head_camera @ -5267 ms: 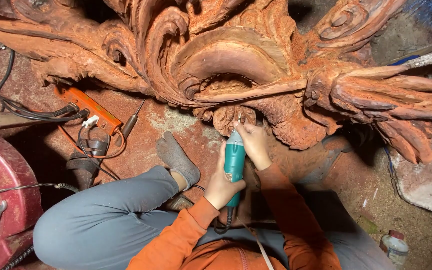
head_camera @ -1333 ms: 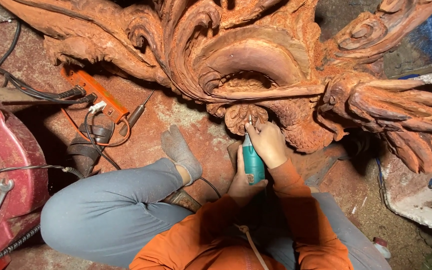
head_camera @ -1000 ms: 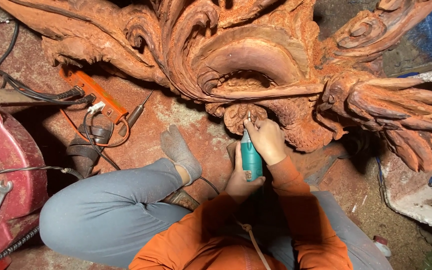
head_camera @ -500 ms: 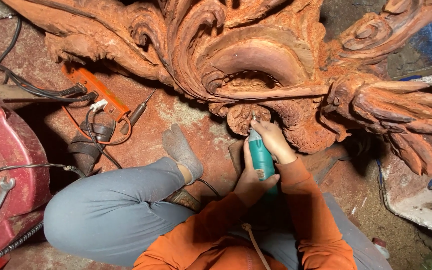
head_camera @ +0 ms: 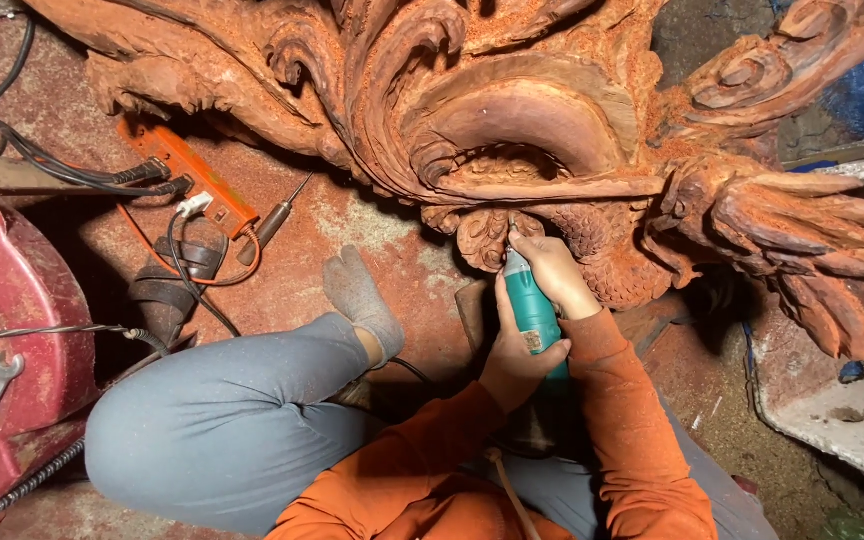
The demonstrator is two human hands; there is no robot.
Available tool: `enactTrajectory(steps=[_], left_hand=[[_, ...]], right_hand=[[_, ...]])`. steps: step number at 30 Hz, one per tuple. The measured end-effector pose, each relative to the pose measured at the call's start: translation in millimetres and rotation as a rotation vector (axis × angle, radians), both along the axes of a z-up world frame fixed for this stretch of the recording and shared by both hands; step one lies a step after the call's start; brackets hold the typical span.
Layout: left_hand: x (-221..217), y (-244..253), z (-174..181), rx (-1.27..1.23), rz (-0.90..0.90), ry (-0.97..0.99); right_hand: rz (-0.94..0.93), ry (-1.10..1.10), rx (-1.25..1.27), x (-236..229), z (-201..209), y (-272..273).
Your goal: Using a handheld rotary tool to carve and refine details on a large wooden sculpture while sitting on the floor.
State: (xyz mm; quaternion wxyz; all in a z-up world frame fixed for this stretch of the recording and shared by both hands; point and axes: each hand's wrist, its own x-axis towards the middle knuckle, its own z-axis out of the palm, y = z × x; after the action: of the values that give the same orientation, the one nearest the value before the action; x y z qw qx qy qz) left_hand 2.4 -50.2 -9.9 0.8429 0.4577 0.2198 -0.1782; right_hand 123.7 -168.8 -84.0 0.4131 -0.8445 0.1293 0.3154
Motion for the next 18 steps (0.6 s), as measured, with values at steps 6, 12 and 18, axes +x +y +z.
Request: enactTrajectory(steps=[6,12,18], left_hand=[[-2,-2,-8,-0.111,0.088,-0.018],[-3,-9,-16,-0.151,0.147,-0.013],[-5,-13,-18,-0.144,0.150,-0.002]], right_hand=[[-0.005,-0.002,-0.034,2,2,5],[-0.014,0.001,-0.047,4,-3,2],[0.021,-0.007,-0.075,3,0,5]])
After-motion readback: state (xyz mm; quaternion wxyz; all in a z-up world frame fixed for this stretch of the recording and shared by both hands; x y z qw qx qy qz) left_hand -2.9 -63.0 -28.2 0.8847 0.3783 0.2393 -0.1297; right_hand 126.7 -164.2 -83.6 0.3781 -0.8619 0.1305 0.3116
